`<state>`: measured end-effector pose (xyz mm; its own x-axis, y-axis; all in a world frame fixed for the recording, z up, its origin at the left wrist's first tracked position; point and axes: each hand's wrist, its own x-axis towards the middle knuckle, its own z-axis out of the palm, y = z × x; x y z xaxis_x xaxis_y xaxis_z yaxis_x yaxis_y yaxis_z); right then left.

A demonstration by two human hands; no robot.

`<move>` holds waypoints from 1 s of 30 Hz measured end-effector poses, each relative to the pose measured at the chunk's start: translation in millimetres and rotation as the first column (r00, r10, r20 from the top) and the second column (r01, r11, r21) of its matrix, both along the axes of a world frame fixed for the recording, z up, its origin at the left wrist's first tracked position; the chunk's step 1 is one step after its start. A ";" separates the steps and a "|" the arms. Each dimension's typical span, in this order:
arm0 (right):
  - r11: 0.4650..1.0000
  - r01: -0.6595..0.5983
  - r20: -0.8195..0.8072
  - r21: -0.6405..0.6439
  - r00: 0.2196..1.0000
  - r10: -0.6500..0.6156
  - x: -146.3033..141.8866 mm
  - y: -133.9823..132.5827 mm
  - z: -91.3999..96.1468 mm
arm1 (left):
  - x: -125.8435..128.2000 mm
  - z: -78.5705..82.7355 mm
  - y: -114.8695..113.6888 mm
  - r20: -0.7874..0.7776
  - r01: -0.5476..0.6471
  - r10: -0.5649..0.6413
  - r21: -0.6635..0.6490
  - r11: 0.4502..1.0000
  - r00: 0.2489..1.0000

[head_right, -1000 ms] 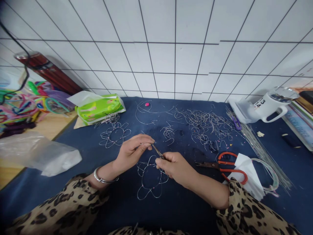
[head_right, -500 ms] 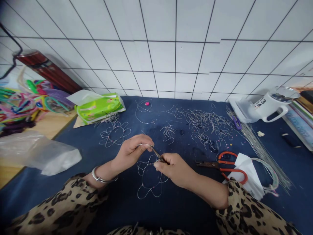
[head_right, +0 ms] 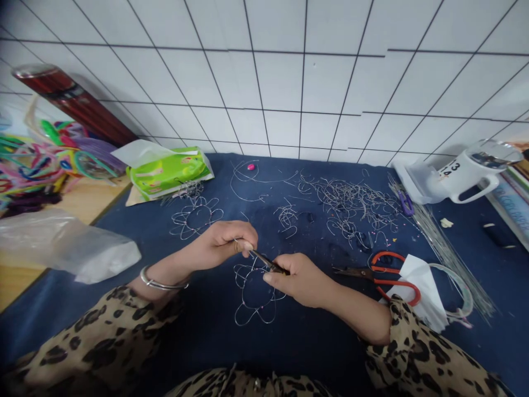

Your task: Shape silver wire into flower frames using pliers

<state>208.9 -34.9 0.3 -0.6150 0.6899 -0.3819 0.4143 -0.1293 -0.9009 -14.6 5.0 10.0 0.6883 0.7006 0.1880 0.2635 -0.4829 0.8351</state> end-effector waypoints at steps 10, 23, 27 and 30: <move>0.973 -0.081 0.145 0.214 0.988 0.050 4.6 3.6 4.9 | -0.8 4.1 0.0 -0.014 -0.132 0.132 -0.196 0.972 0.991; 0.302 -0.371 0.459 0.878 0.830 -0.316 8.1 8.2 -21.4 | 7.9 -11.1 1.7 0.021 -0.177 0.197 -0.356 0.918 0.980; 0.226 -0.400 0.457 0.888 0.820 -0.344 9.2 10.8 -20.4 | 9.1 -15.8 1.6 0.024 -0.211 0.235 -0.362 0.908 0.972; 0.180 -0.430 0.466 0.885 0.810 -0.356 10.1 11.6 -20.2 | 9.6 -19.9 1.2 0.024 -0.213 0.238 -0.364 0.907 0.971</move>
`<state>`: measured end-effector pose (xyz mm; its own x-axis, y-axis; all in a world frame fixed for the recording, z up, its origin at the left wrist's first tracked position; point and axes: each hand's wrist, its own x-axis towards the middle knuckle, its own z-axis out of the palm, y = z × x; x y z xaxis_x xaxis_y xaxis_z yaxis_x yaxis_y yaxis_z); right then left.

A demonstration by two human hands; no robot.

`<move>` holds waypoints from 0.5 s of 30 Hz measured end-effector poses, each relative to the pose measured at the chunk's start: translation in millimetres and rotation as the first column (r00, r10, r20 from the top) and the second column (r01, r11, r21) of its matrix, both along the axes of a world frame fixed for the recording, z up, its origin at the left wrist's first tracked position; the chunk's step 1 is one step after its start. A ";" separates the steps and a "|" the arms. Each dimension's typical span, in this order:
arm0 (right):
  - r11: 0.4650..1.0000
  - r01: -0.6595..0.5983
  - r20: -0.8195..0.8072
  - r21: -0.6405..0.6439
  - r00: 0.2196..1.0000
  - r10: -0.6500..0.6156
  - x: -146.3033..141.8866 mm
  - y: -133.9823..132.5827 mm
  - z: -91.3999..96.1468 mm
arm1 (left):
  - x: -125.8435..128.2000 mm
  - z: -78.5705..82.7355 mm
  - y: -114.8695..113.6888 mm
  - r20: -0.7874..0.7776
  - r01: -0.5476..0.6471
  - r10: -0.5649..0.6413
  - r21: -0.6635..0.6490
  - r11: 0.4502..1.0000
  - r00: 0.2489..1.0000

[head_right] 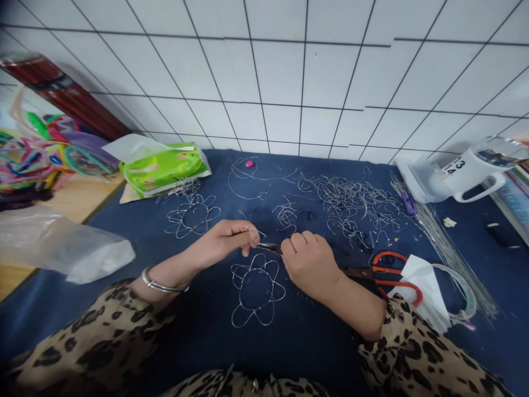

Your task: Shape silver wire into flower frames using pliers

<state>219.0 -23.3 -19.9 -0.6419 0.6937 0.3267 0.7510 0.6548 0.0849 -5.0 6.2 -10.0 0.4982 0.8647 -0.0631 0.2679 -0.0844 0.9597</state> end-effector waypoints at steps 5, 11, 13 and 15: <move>1.000 -0.002 0.057 0.015 0.998 0.001 0.7 -0.4 -1.4 | 1.2 -3.0 -2.4 -0.037 -0.002 0.000 -0.039 0.999 0.999; 0.999 -0.022 0.065 0.038 0.998 0.020 -0.2 -0.6 -2.0 | 3.6 0.0 -4.2 -0.050 -0.005 0.001 -0.081 0.997 0.999; 0.999 -0.029 0.062 0.042 0.998 0.027 -0.5 -0.7 -2.1 | 3.9 0.5 -4.3 -0.053 -0.002 -0.003 -0.088 0.996 0.999; 0.998 -0.037 0.060 0.043 0.998 0.034 -0.5 -0.9 -2.2 | 3.9 0.5 -4.2 -0.051 0.006 -0.010 -0.092 0.996 0.999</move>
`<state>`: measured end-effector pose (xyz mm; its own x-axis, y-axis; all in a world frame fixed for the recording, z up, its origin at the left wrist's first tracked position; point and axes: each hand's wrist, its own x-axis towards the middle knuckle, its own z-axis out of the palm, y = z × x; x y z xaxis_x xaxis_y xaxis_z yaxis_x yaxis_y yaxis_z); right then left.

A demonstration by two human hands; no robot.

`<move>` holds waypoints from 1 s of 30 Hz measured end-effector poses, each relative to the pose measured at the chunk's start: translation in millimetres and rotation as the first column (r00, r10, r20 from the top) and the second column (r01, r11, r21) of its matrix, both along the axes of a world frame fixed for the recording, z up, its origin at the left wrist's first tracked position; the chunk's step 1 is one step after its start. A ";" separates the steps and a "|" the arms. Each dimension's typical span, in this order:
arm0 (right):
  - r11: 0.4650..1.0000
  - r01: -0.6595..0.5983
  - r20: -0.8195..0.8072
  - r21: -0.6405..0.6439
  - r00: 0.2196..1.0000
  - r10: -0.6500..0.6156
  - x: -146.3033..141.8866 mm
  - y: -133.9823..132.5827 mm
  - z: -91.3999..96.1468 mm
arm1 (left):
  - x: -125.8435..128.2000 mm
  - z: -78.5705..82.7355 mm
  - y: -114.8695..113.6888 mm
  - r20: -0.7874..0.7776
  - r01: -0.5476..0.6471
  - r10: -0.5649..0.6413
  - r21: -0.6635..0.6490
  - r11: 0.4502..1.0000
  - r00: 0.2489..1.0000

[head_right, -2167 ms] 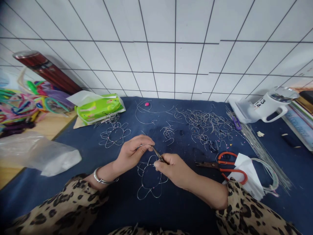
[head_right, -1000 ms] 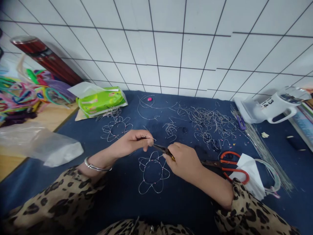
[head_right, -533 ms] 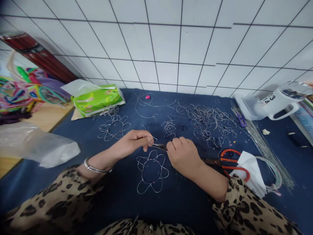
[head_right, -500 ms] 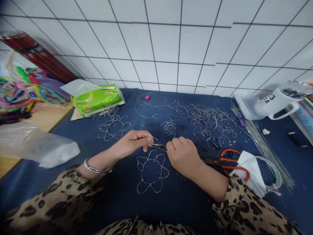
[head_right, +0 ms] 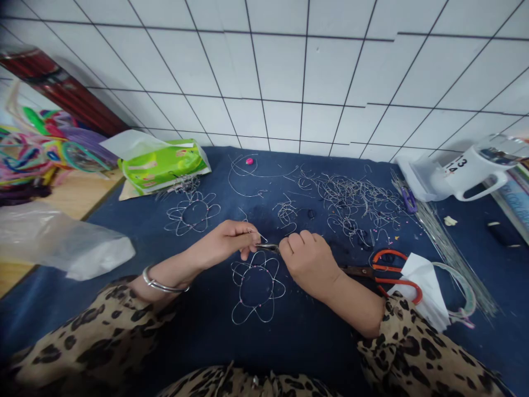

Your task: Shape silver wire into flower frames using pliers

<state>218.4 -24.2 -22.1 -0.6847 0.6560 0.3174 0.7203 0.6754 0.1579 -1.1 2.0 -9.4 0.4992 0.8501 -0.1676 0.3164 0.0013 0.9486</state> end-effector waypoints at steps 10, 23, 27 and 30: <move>0.995 0.031 -0.005 -0.096 0.999 -0.032 1.3 -0.2 -2.8 | 0.2 3.3 1.0 -0.059 0.022 -0.024 -0.028 0.999 0.998; 0.905 0.079 -0.191 -0.418 0.966 -0.172 2.2 5.5 -7.2 | -1.8 4.0 4.4 0.018 -0.133 0.132 0.111 0.985 0.991; 0.891 0.069 -0.215 -0.448 0.960 -0.182 0.6 4.9 -7.1 | 3.3 -0.4 0.8 0.229 -0.208 0.192 0.046 0.977 0.954; 0.874 0.050 -0.243 -0.483 0.952 -0.188 -1.4 4.0 -7.1 | 8.6 -5.6 -3.8 0.350 -0.264 0.231 0.048 0.963 0.908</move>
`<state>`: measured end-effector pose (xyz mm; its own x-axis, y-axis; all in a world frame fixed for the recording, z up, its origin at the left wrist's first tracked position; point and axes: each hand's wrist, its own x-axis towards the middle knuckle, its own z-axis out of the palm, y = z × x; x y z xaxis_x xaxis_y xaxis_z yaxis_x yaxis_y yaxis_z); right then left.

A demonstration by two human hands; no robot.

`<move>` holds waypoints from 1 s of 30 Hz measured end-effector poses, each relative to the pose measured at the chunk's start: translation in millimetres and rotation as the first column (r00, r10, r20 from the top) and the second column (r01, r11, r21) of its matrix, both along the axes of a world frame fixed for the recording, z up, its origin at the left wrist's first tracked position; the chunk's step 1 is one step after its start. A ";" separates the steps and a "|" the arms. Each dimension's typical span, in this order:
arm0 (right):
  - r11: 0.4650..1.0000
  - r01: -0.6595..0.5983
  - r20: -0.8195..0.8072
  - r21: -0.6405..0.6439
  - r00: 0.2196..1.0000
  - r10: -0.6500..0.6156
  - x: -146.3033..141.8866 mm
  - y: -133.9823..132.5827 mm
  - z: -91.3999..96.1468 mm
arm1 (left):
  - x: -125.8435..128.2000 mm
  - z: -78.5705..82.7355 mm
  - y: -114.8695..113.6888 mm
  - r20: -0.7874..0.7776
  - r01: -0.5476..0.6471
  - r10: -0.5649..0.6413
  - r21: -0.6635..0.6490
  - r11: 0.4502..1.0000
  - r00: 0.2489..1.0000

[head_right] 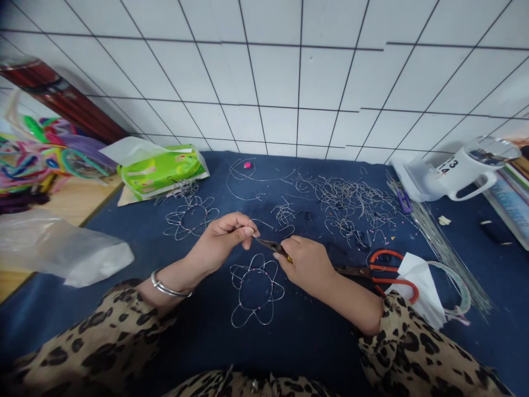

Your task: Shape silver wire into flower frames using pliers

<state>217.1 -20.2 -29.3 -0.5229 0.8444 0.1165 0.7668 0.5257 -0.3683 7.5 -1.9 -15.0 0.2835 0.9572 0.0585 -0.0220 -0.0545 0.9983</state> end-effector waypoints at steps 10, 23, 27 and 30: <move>0.972 -0.053 -0.004 0.229 0.998 0.056 0.9 -5.4 -1.5 | -2.0 0.4 2.7 0.304 -0.098 0.156 -0.198 0.975 0.940; 0.939 -0.048 0.104 0.341 0.994 0.013 -0.6 -1.4 -1.8 | -1.6 2.4 0.9 -0.084 -0.037 0.034 -0.030 0.999 0.996; 0.917 -0.095 0.154 0.387 0.987 0.037 -0.5 -0.6 -1.1 | -0.6 -0.3 -0.6 -0.139 0.000 -0.006 -0.040 0.999 0.990; 0.894 -0.122 0.188 0.432 0.981 0.044 0.4 -0.4 -0.5 | -0.2 -1.6 -1.7 -0.149 0.032 -0.041 -0.063 0.998 0.988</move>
